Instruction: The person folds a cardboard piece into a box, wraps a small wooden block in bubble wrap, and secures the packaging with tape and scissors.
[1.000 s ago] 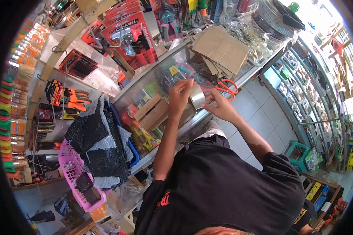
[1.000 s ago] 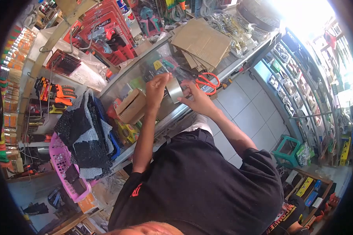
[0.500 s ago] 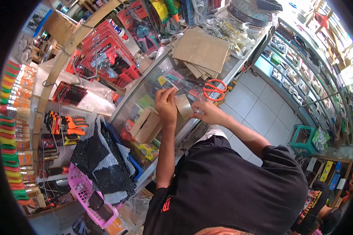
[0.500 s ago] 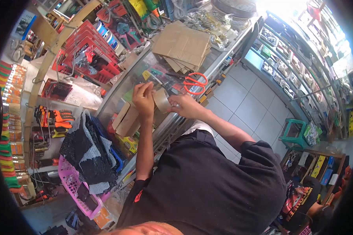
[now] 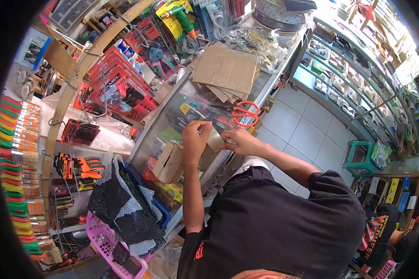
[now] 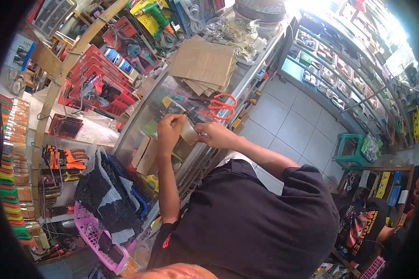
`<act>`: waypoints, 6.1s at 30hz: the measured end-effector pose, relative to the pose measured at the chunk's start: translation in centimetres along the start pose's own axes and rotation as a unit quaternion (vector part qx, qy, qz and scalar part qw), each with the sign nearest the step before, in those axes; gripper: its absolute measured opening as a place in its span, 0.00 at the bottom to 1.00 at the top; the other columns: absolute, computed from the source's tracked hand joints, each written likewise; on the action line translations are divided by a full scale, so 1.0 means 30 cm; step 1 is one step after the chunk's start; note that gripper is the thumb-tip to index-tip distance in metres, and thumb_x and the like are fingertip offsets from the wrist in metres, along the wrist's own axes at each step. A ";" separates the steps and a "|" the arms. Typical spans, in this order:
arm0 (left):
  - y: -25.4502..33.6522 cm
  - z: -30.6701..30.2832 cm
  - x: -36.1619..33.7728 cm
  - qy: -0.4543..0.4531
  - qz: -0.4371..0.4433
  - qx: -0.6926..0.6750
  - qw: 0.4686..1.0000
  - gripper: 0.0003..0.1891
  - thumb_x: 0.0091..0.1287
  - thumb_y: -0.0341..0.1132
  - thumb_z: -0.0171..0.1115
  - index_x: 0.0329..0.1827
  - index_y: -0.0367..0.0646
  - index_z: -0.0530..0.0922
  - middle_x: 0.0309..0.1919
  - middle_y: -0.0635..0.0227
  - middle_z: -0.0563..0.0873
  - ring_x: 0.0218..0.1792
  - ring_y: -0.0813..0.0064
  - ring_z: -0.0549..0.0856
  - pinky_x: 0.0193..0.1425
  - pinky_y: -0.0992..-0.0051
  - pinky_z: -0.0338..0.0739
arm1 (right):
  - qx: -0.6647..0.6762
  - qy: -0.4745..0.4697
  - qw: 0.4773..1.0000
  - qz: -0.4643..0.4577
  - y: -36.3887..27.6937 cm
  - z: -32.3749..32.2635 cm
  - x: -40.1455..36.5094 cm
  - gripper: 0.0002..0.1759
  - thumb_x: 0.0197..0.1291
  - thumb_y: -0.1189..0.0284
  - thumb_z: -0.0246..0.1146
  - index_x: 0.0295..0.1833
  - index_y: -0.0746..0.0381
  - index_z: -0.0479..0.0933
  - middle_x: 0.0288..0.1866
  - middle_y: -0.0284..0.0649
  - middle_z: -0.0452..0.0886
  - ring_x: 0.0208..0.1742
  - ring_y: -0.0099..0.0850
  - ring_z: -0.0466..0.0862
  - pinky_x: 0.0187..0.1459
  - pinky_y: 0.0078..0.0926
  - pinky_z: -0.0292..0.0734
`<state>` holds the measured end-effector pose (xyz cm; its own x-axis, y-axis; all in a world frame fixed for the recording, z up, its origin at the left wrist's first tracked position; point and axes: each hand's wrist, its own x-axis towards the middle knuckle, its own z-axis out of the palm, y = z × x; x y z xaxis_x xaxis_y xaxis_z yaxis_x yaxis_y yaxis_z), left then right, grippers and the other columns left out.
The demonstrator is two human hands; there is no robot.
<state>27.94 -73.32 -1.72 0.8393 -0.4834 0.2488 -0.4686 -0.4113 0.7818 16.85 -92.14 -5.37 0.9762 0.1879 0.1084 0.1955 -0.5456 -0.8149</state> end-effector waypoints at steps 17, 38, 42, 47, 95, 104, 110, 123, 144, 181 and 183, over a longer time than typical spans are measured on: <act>-0.102 -0.064 0.093 -0.130 -0.090 0.003 0.987 0.11 0.71 0.35 0.74 0.44 0.33 0.89 0.34 0.55 0.93 0.34 0.66 0.91 0.43 0.66 0.84 | -0.043 0.030 0.998 -0.039 0.021 0.022 -0.008 0.17 0.71 0.59 0.72 0.53 0.59 0.80 0.40 0.44 0.87 0.50 0.46 0.87 0.60 0.47 0.70; 0.043 -0.023 0.029 0.014 0.088 0.259 0.962 0.04 0.66 0.21 0.66 0.41 0.38 0.83 0.41 0.55 0.87 0.49 0.49 0.84 0.57 0.54 0.79 | -0.046 0.116 0.992 0.002 -0.085 0.094 0.021 0.13 0.65 0.66 0.72 0.47 0.63 0.82 0.35 0.49 0.89 0.42 0.54 0.88 0.49 0.50 0.77; 0.074 -0.039 0.046 0.006 0.097 0.288 0.953 0.05 0.65 0.20 0.65 0.41 0.39 0.83 0.41 0.56 0.87 0.49 0.49 0.84 0.56 0.54 0.79 | -0.050 0.117 0.989 0.074 -0.125 0.104 0.034 0.13 0.66 0.63 0.71 0.46 0.62 0.83 0.32 0.50 0.89 0.41 0.55 0.89 0.50 0.52 0.78; 0.013 -0.077 0.084 -0.071 0.022 0.223 0.972 0.06 0.67 0.24 0.68 0.45 0.38 0.84 0.43 0.56 0.87 0.53 0.48 0.85 0.60 0.56 0.79 | -0.052 0.098 0.988 0.110 -0.167 0.106 0.047 0.16 0.68 0.60 0.69 0.47 0.62 0.83 0.34 0.51 0.90 0.42 0.54 0.90 0.52 0.54 0.78; 0.032 -0.155 0.089 -0.216 0.000 0.218 0.952 0.30 0.59 0.43 0.83 0.59 0.47 0.75 0.61 0.62 0.80 0.71 0.56 0.77 0.74 0.52 0.71 | -0.309 0.042 0.950 -0.007 0.193 -0.230 0.091 0.20 0.67 0.69 0.69 0.62 0.63 0.78 0.52 0.54 0.83 0.58 0.53 0.85 0.61 0.50 0.82; 0.051 -0.162 0.060 -0.189 0.020 0.196 0.962 0.30 0.56 0.41 0.83 0.58 0.46 0.76 0.58 0.59 0.81 0.68 0.50 0.77 0.74 0.54 0.71 | -0.216 -0.055 0.972 0.071 0.041 -0.319 -0.011 0.27 0.65 0.64 0.72 0.65 0.63 0.75 0.60 0.53 0.80 0.60 0.54 0.84 0.59 0.48 0.81; 0.060 -0.152 0.031 -0.181 0.042 0.230 0.955 0.32 0.56 0.44 0.85 0.59 0.47 0.76 0.61 0.61 0.79 0.71 0.53 0.75 0.73 0.51 0.72 | -0.233 -0.060 0.970 0.018 0.003 -0.380 -0.024 0.33 0.59 0.54 0.76 0.63 0.60 0.74 0.53 0.51 0.83 0.54 0.54 0.86 0.51 0.49 0.80; 0.051 -0.150 0.024 -0.184 0.051 0.230 0.954 0.34 0.54 0.42 0.86 0.61 0.46 0.76 0.64 0.60 0.77 0.73 0.52 0.74 0.76 0.51 0.72 | -0.277 -0.222 0.935 -0.022 -0.135 -0.418 0.231 0.35 0.61 0.40 0.69 0.53 0.62 0.74 0.45 0.51 0.84 0.49 0.57 0.85 0.48 0.53 0.77; 0.039 -0.145 0.015 -0.154 0.063 0.226 0.960 0.36 0.51 0.45 0.86 0.61 0.45 0.77 0.68 0.59 0.77 0.76 0.50 0.70 0.81 0.53 0.67 | -0.300 -0.250 0.920 -0.041 -0.172 -0.375 0.306 0.41 0.61 0.33 0.70 0.47 0.64 0.75 0.31 0.51 0.83 0.40 0.57 0.85 0.42 0.55 0.76; 0.040 -0.140 0.004 -0.165 0.042 0.217 0.961 0.33 0.54 0.41 0.85 0.61 0.44 0.77 0.70 0.57 0.75 0.77 0.49 0.70 0.82 0.54 0.66 | -0.307 -0.231 0.919 -0.084 -0.155 -0.373 0.304 0.45 0.59 0.27 0.67 0.46 0.63 0.77 0.31 0.52 0.83 0.40 0.59 0.86 0.42 0.55 0.77; 0.047 -0.144 0.005 -0.168 0.038 0.217 0.961 0.33 0.55 0.41 0.85 0.61 0.44 0.77 0.70 0.56 0.76 0.77 0.49 0.70 0.82 0.54 0.66 | -0.308 -0.238 0.918 -0.078 -0.158 -0.372 0.304 0.48 0.58 0.24 0.65 0.50 0.63 0.77 0.35 0.54 0.85 0.42 0.60 0.86 0.44 0.55 0.78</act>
<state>28.60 -70.64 1.88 0.6961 -0.7169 0.0392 -0.6565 -0.6134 0.4391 25.86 -96.96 5.85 0.8090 0.5579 -0.1850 0.4880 -0.8130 -0.3177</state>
